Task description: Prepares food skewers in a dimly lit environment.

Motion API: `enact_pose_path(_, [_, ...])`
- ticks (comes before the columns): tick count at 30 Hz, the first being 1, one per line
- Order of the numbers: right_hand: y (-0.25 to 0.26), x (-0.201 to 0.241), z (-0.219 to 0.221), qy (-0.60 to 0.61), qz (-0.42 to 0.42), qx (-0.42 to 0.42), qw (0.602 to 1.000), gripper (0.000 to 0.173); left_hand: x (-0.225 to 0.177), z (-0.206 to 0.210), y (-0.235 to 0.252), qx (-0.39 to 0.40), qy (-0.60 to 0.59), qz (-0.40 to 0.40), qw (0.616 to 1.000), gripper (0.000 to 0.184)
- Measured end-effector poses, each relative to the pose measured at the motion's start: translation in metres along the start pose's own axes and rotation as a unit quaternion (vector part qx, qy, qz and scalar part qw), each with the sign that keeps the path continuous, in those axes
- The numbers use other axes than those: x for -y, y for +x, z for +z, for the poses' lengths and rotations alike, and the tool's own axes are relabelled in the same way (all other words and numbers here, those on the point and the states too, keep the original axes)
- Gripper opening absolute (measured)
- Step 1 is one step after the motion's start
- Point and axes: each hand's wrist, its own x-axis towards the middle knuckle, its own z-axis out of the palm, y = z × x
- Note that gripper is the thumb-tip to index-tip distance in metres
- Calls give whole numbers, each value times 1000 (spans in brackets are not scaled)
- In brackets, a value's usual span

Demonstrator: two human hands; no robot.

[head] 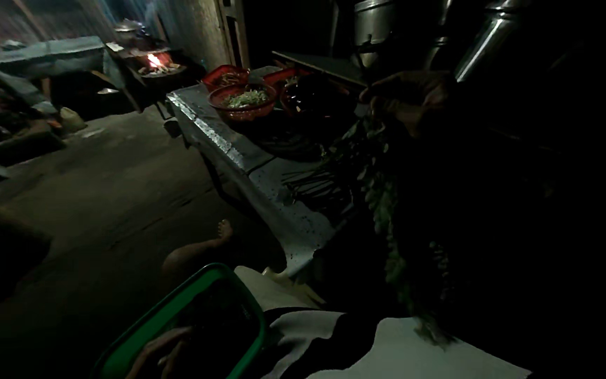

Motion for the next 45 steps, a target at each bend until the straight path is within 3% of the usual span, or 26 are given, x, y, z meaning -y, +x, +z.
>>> enact_pose_path(2, [-11,53,34,-72,67,9,995,19,6,3,19,43,26,94,994,20])
enact_pose_path(4, [-20,60,55,-43,19,56,997,21,10,22,40,-1,43,204,978,17])
enact_pose_path(6, [-25,73,74,1,38,108,993,28,-9,41,61,-27,75,232,969,16])
enact_pose_path(8, [-26,57,81,66,33,218,973,32,-40,56,81,-27,84,213,973,16])
enact_pose_path(10, [-30,4,110,98,-133,264,950,32,-60,71,97,-13,71,179,981,22])
enact_pose_path(11, [-35,-28,142,192,-231,209,931,31,-67,76,102,5,41,149,988,27])
enact_pose_path(13, [-48,3,150,239,-88,253,933,32,-67,82,108,71,-25,83,994,33])
enact_pose_path(15, [-51,54,147,206,18,277,938,32,-65,81,107,100,-35,45,993,25])
enact_pose_path(17, [-52,76,148,165,61,300,938,28,-64,74,104,111,-11,30,993,19])
enact_pose_path(21, [-59,72,162,187,63,322,926,19,-46,54,98,190,-63,26,980,20])
enact_pose_path(24, [-68,69,178,129,20,291,948,9,-43,43,87,233,-110,-47,965,21])
enact_pose_path(27, [-81,60,199,82,-42,239,967,14,-30,34,75,257,-171,-96,946,27])
enact_pose_path(30, [-80,65,204,64,-29,264,962,14,-21,23,63,267,-200,-101,937,29])
enact_pose_path(36, [-69,63,206,83,48,257,962,13,-14,7,43,221,-223,-123,942,30])
enact_pose_path(40, [-57,40,191,33,131,157,978,18,2,-2,25,164,-248,-144,944,33])
enact_pose_path(42, [-56,31,182,91,187,108,972,15,7,-7,18,114,-291,-171,934,32])
enact_pose_path(45, [-89,29,200,270,163,133,940,12,9,0,13,51,-305,-186,933,28])
